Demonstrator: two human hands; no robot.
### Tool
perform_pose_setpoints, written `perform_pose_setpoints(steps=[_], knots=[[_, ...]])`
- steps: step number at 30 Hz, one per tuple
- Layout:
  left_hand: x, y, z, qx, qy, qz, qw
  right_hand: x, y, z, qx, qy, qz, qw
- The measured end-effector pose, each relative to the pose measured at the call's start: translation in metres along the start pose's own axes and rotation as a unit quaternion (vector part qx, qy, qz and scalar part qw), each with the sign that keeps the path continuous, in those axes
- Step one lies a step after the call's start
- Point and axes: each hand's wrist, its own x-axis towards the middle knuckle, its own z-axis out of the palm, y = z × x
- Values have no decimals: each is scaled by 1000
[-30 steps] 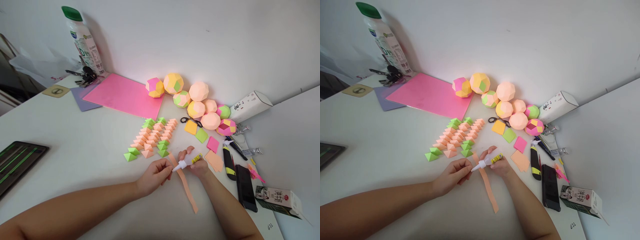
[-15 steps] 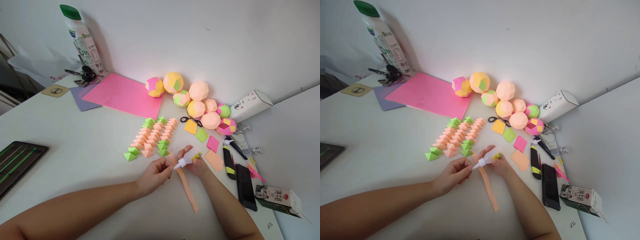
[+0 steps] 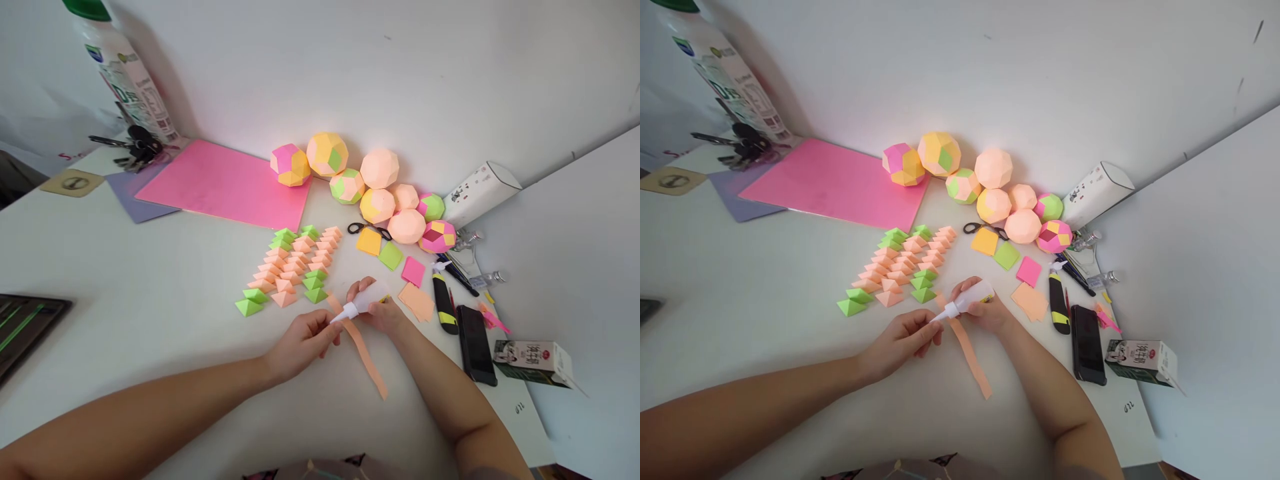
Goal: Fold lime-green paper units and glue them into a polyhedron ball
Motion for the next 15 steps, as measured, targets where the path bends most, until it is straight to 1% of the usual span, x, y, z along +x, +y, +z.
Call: perform_pose_setpoints(steps=[3, 10, 15], knots=[[0, 0, 0, -13, 7, 1, 1000, 0, -2, 2, 1, -8, 0, 1000], [1, -7, -2, -9, -13, 3, 1000, -2, -2, -1, 12, 1, 9, 1000], [2, -10, -4, -7, -19, 1, 1000, -1, -1, -3, 26, -29, -4, 999]])
